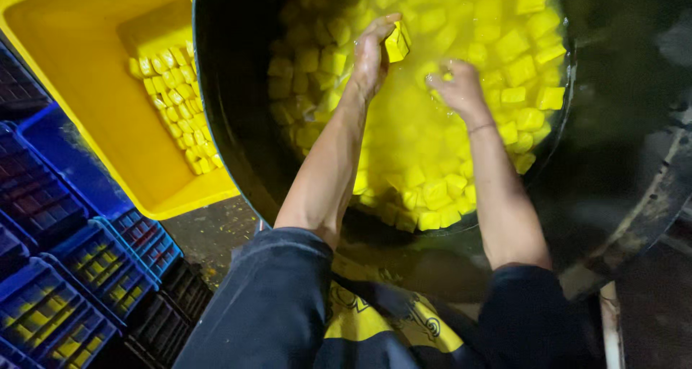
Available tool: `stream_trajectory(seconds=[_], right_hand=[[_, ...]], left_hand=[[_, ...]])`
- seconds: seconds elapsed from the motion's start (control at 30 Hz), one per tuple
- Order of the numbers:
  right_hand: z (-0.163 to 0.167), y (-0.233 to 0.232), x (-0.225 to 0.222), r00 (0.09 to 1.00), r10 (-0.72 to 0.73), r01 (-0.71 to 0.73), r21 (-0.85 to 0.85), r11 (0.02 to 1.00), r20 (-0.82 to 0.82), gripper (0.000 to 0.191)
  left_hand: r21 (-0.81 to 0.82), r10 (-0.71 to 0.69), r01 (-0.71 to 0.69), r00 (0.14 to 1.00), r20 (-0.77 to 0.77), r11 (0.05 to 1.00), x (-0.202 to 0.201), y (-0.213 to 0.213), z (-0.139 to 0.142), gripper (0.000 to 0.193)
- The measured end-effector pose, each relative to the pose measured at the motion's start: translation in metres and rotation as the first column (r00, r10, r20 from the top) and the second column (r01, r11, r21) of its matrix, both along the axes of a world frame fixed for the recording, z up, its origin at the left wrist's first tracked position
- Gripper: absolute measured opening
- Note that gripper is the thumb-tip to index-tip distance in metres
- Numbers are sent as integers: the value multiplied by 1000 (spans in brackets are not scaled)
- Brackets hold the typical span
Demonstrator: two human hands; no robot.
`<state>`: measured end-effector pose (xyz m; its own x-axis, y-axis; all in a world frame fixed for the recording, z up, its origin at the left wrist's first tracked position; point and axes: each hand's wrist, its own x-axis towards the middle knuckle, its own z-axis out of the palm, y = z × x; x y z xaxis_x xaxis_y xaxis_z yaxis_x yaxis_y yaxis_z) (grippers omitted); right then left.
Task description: The person picks yellow tofu blocks out of a large water-filled vat and places them one by one into a yellow plastic tray, arranging them in rows. They repeatedly reach back into the vat for more blocks, gently handling each block with both hands.
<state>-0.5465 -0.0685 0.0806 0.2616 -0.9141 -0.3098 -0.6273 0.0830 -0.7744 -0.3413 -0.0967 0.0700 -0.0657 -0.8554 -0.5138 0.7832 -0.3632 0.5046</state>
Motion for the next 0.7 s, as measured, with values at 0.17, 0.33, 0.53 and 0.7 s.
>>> stream_trajectory(seconds=[0.17, 0.33, 0.53, 0.7], right_hand=[[75, -1, -9, 808, -334, 170, 352, 921, 485, 26], [99, -8, 19, 945, -114, 116, 13, 993, 307, 28], [90, -2, 40, 997, 78, -83, -500, 862, -31, 46], [93, -39, 70, 933, 137, -57, -238, 970, 333, 44]], left_hand=[[43, -41, 45, 995, -88, 998, -23, 1, 5, 35], [18, 88, -86, 944, -317, 996, -52, 10, 21, 32], [43, 241, -243, 900, -364, 969, -61, 14, 43, 35], [45, 325, -365, 760, -563, 930, -32, 3, 70, 32]])
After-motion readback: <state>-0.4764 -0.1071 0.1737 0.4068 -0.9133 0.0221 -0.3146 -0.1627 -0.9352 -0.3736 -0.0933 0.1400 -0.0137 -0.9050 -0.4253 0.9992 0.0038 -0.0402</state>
